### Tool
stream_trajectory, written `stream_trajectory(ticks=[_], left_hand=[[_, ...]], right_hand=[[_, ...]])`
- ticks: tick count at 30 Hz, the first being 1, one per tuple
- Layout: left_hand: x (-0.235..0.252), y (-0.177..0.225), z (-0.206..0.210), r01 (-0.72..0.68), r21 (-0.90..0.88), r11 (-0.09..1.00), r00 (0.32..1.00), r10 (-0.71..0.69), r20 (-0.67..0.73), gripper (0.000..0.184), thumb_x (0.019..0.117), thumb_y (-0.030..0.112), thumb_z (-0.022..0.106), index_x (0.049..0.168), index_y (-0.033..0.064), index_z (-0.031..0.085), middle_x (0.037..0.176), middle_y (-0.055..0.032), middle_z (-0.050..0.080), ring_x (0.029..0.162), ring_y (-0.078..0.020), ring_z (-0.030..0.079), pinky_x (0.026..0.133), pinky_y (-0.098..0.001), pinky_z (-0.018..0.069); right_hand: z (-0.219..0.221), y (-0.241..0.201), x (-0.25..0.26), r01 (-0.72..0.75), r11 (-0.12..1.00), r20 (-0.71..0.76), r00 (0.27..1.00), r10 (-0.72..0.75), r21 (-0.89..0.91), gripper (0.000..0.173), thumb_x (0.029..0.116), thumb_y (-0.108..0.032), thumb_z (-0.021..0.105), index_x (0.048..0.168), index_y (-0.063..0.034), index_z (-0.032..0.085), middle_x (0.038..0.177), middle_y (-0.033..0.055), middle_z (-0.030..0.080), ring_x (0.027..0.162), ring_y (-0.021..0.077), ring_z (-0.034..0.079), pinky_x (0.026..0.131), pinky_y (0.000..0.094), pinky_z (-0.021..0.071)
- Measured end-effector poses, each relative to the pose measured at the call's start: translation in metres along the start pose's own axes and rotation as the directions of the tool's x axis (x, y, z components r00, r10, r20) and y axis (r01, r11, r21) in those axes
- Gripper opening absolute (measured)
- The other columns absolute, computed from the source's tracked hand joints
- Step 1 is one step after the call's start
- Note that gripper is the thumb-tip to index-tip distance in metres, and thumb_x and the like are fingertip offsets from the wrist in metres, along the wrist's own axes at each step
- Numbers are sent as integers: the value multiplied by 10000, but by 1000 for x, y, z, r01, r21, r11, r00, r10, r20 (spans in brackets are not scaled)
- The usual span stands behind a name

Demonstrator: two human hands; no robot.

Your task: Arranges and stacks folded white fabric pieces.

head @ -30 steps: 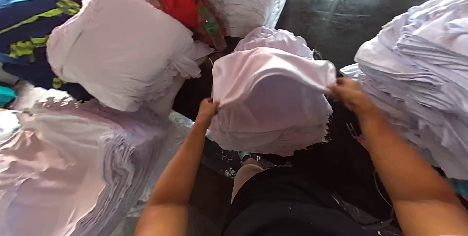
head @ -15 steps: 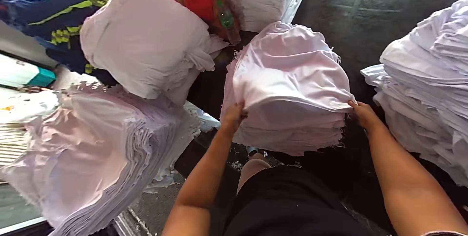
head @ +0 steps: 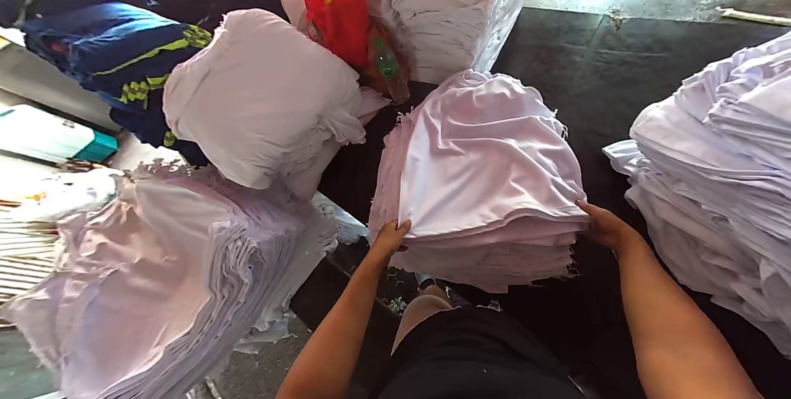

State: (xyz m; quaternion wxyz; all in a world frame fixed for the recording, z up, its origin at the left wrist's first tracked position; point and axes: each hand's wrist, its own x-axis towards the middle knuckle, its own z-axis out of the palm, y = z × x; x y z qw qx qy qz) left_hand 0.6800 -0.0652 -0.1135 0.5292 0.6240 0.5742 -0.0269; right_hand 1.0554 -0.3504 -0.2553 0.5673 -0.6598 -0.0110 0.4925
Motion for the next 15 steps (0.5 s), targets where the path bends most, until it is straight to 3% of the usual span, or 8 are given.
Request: stream_trajectory(ticks=[4,7,8,9,11,12,13,15], left_hand=[[4,28,-23,-9,150,989,1000,9,-2,474,1093,290,502,1379,-88,507,1330,-300,572,1180,-365,615,995,-504,514],[10,85,-53,-227,163,960,970,238,-53,395,1091,254,506,1267,-93,576,1135,-233,640,968,-257,642,891,-436,537],[9,108,-67,-337,120,934,933,349,-93,364,1094,231,489,1243,-87,586,1085,-197,651,927,-215,640,877,-417,544],[5,131,-81,-457,64,887,875,461,-151,337,1099,217,467,1220,-73,589,1039,-150,655,902,-170,639,870,-389,551],[-2,168,-106,-692,-86,717,704,643,-302,238,1098,216,438,1113,30,585,917,19,654,826,-44,645,808,-284,572],[-4,179,-115,-749,-156,643,651,673,-350,217,1098,216,444,1148,47,571,961,35,665,872,-42,665,844,-283,582],[-4,183,-122,-760,-168,628,639,673,-373,238,1095,230,468,1204,35,552,1028,9,667,923,-63,678,877,-297,587],[6,171,-128,-621,8,784,722,576,-382,367,1071,265,527,1296,-25,532,1114,-104,644,940,-130,663,868,-339,574]], right_hand=[[-18,-46,-23,-23,941,-106,994,-13,-338,457,1080,-292,524,1387,47,509,1256,247,600,1052,287,630,917,463,533],[-26,-113,-41,132,888,-151,964,-219,-440,442,1059,-248,578,1315,111,534,1191,291,604,1002,318,613,931,510,501],[-26,-134,-47,232,884,-180,928,-326,-405,427,1043,-234,608,1283,114,552,1150,272,622,969,294,623,915,502,517],[-22,-155,-58,349,866,-204,876,-437,-357,401,1032,-233,620,1263,90,567,1101,206,639,927,215,633,890,438,543],[-4,-186,-82,602,774,-235,738,-633,-196,256,1026,-217,611,1160,0,595,968,11,654,846,45,651,843,287,576],[7,-195,-92,681,725,-243,689,-682,-103,172,1035,-202,595,1123,-55,589,946,-51,661,849,15,663,851,261,581],[17,-198,-99,713,699,-256,665,-701,-63,162,1036,-195,592,1129,-63,596,950,-56,676,854,22,674,851,268,588],[38,-184,-107,611,763,-285,709,-646,-210,313,1035,-244,607,1214,12,603,1000,63,673,842,108,668,811,348,589]])
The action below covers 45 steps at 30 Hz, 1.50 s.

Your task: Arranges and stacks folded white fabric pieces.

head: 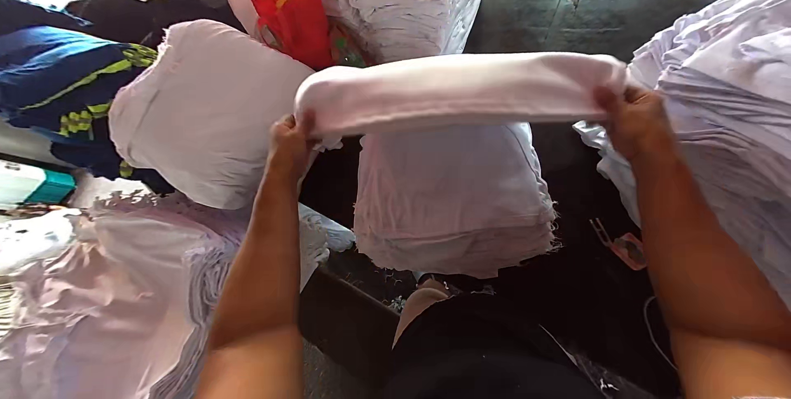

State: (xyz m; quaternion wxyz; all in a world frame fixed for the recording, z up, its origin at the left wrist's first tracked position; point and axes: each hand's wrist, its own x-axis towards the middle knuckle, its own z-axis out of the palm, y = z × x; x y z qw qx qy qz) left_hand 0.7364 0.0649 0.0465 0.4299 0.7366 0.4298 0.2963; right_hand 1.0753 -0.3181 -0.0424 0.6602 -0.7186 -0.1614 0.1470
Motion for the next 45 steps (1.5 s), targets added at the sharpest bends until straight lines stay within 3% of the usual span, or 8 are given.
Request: stream_trajectory(ticks=[4,10,15,21,28,36,41,45], left_hand=[[-14,-90,-1,270,380,884,945,-319,70,433,1043,179,581,1390,-65,492,1224,-310,593,986,-370,624,881,-551,518],[-65,-143,14,481,536,694,708,-667,229,431,1078,282,528,1364,-40,511,1136,-187,608,877,-190,576,806,-363,501],[-77,-119,12,529,-83,844,818,-482,313,329,1109,305,423,1296,52,522,982,-43,648,785,-87,626,733,-273,547],[-107,-164,46,378,423,824,827,-506,247,480,1074,302,540,1322,-108,570,1319,-323,589,1259,-403,573,1097,-538,422],[-129,-157,50,558,173,812,754,-583,302,466,1104,290,468,1441,-32,474,1359,-259,571,1167,-311,632,964,-447,541],[-126,-135,6,532,141,835,819,-549,165,391,1080,254,527,1333,-43,547,1175,-189,633,942,-192,631,825,-356,535],[-96,-131,-15,459,158,874,882,-469,37,365,1055,236,582,1264,-63,583,1094,-165,645,873,-156,624,797,-336,538],[-96,-143,-12,461,279,842,867,-494,60,392,1055,262,587,1251,-77,597,1160,-216,640,943,-216,642,854,-392,541]], right_hand=[[26,87,-41,-229,925,112,955,273,-303,560,987,-245,698,1406,42,462,1208,312,618,986,427,660,854,611,545],[23,153,-70,-373,805,166,855,492,-461,458,1032,-296,627,1264,98,601,1194,305,643,1109,390,633,995,569,469],[20,178,-68,-328,898,209,895,395,-293,487,1041,-328,600,1317,73,589,1307,272,606,1176,326,619,1036,502,485],[21,168,-71,-335,913,220,896,385,-234,421,1067,-299,553,1282,59,606,1109,193,680,948,168,669,890,382,549],[19,156,-75,-169,844,201,930,307,-510,484,1051,-324,581,1295,93,611,1363,335,547,1264,455,543,1083,603,400],[17,115,-71,8,808,207,968,142,-590,397,1029,-233,636,1109,155,662,1292,366,570,1228,511,547,1053,649,408],[20,74,-67,2,902,109,993,50,-431,465,1065,-383,550,1090,75,625,951,300,643,869,451,644,783,659,488],[34,110,-74,-151,856,174,948,268,-495,453,1064,-347,562,1209,73,653,1154,340,643,1100,491,626,974,671,462]])
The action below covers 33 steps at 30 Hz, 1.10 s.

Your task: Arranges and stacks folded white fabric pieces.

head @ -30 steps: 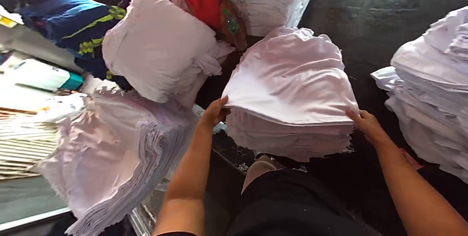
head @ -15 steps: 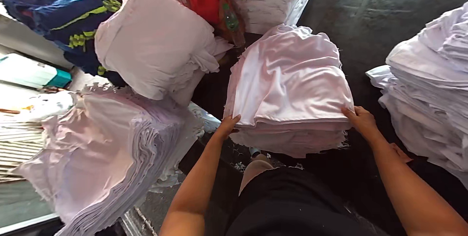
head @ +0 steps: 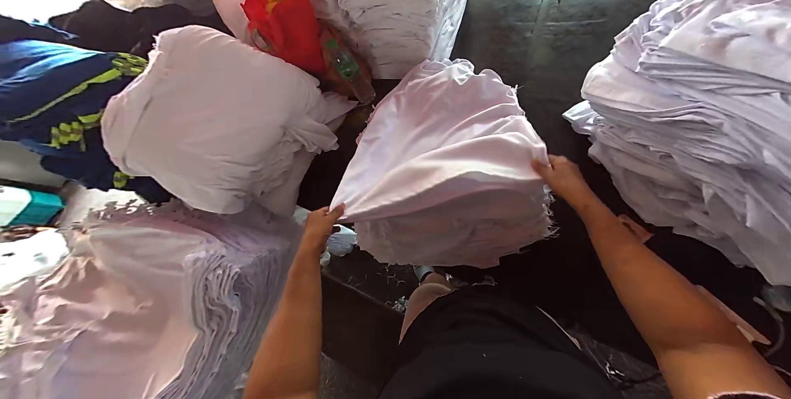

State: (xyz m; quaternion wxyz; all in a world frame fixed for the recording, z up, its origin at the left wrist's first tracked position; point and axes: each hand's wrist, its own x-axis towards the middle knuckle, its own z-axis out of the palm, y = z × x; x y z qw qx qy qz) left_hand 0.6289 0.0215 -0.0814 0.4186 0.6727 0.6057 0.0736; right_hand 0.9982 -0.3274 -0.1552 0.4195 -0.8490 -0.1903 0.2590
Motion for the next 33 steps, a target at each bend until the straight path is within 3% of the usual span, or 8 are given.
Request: stream_trajectory(ticks=[5,10,14,16,20,26,29,33], left_hand=[[-2,-15,11,94,-98,991,995,-91,34,466,1056,200,578,1422,-61,452,1303,-261,571,1056,-278,621,884,-417,533],[5,-18,12,272,-27,962,928,-254,273,323,1097,330,453,1233,47,530,875,-45,586,641,-96,532,575,-261,462],[-1,24,-9,66,71,995,957,-83,277,399,1097,317,469,1299,-19,541,1023,-105,625,800,-133,586,738,-326,518],[1,53,-29,-99,-109,989,980,116,163,381,1106,315,440,1254,-11,570,969,-81,639,778,-113,604,731,-312,535],[20,79,-31,-358,-498,790,927,365,-88,382,1076,477,439,1200,149,591,922,44,651,722,-43,609,677,-249,543],[31,43,63,-46,93,995,990,33,140,487,1092,349,486,1321,-78,535,1095,-232,598,873,-260,584,816,-429,510],[25,28,81,-40,192,981,988,10,155,501,1096,307,481,1377,-106,517,1358,-333,551,1239,-406,579,1053,-533,453],[8,19,82,-14,167,986,990,-10,142,504,1104,325,459,1352,-106,538,1366,-325,548,1261,-401,565,1063,-524,451]], right_hand=[[25,28,-34,-144,986,114,984,133,88,500,1068,-341,549,1301,99,595,1289,313,605,1221,402,595,1077,549,432],[8,14,-60,-95,991,99,991,85,95,437,1066,-325,559,1259,61,628,1177,264,667,1104,344,656,1008,527,483],[-37,-24,-46,1,998,54,999,-4,62,372,1060,-279,581,1179,69,636,1016,281,669,910,383,664,863,592,515],[-57,-48,-36,79,986,13,997,-82,146,352,1073,-278,551,1196,49,599,963,222,653,774,281,651,739,497,559],[-63,-91,-8,309,788,-249,947,-202,533,268,1075,-247,508,1203,-19,566,987,27,656,861,62,669,827,296,591],[34,-52,23,-78,905,-25,995,97,419,585,1023,-251,636,1444,76,396,1271,302,588,1022,372,663,882,526,562],[57,-27,26,-220,899,58,975,214,379,603,982,-220,704,1423,96,439,1303,306,585,1140,376,623,981,518,510],[41,-35,27,-267,880,158,962,221,393,505,996,-222,686,1348,98,514,1234,248,623,1057,289,640,933,446,532]])
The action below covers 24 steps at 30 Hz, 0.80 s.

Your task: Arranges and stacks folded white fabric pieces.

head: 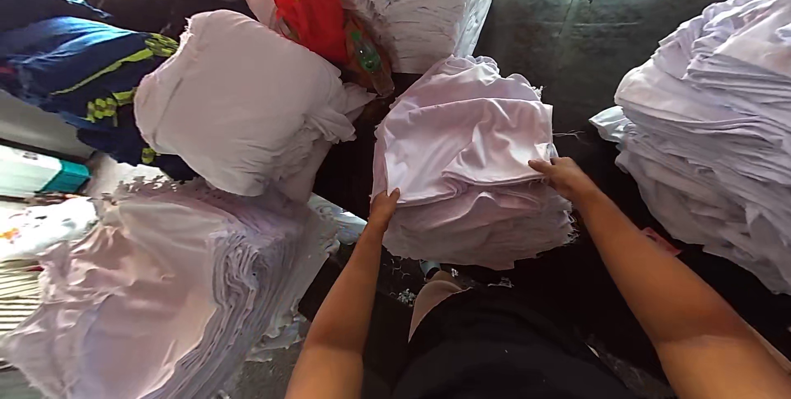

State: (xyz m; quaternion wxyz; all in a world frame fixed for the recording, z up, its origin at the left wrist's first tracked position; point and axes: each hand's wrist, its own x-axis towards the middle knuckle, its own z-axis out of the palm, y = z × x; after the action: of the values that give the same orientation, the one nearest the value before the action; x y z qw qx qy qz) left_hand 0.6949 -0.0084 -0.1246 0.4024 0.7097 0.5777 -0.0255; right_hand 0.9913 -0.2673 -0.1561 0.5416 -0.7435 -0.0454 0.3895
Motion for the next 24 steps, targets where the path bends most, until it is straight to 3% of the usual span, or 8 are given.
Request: stream_trajectory(ticks=[4,8,12,15,18,20,22,24], left_hand=[[-17,-8,3,20,-42,999,999,-18,33,495,1100,320,473,1332,-110,553,1362,-330,548,1288,-405,541,1084,-544,418],[-31,-16,16,25,-116,993,1000,-24,14,509,1105,320,457,1373,-107,526,1386,-327,541,1314,-410,530,1100,-544,412],[-41,-22,24,-7,-194,981,996,23,81,489,1117,306,424,1383,-92,522,1372,-296,564,1273,-357,567,1074,-499,445],[-47,-25,28,-41,-189,981,990,66,127,469,1119,278,423,1352,-112,540,1341,-301,582,1265,-345,574,1093,-480,429],[-59,-31,25,10,-258,966,991,25,134,457,1114,267,440,1363,-108,519,1335,-293,580,1222,-322,597,1053,-454,470],[-66,-39,21,92,-408,908,993,-52,108,458,1111,260,452,1425,-74,464,1356,-283,559,1173,-318,621,979,-448,528],[-71,-47,17,126,-504,854,992,-95,86,427,1109,247,455,1410,-55,471,1298,-261,587,1070,-292,659,877,-428,573],[-73,-54,16,125,-525,842,992,-100,75,403,1106,238,461,1387,-50,488,1229,-238,615,989,-253,666,817,-394,573]], right_hand=[[-21,-7,6,-3,995,14,1000,1,105,482,1016,-176,645,1400,53,468,1230,209,615,991,240,647,870,406,556],[-30,-5,12,-60,993,-20,998,62,106,443,1013,-209,652,1324,77,520,1172,180,635,955,187,646,864,360,550],[-36,-25,13,-47,926,113,989,96,-374,491,1031,-256,638,1259,167,536,1165,311,630,986,344,675,914,501,550],[-25,-63,4,48,701,216,964,154,-711,451,1032,-275,638,1242,114,544,1009,273,622,784,318,649,753,480,559],[-19,-92,1,320,788,328,931,-159,-526,387,1049,-175,588,1293,123,547,1086,328,633,866,409,656,813,579,537],[-18,-98,8,420,894,253,892,-375,-157,398,1071,-195,527,1397,27,471,1112,196,629,840,228,632,738,420,549],[-21,-91,14,367,930,211,909,-360,6,451,1068,-189,527,1475,-48,394,1212,154,615,936,197,651,790,396,565],[-27,-64,23,268,933,217,952,-218,-239,425,1035,-117,570,1385,89,447,1157,269,613,917,321,644,822,514,547]])
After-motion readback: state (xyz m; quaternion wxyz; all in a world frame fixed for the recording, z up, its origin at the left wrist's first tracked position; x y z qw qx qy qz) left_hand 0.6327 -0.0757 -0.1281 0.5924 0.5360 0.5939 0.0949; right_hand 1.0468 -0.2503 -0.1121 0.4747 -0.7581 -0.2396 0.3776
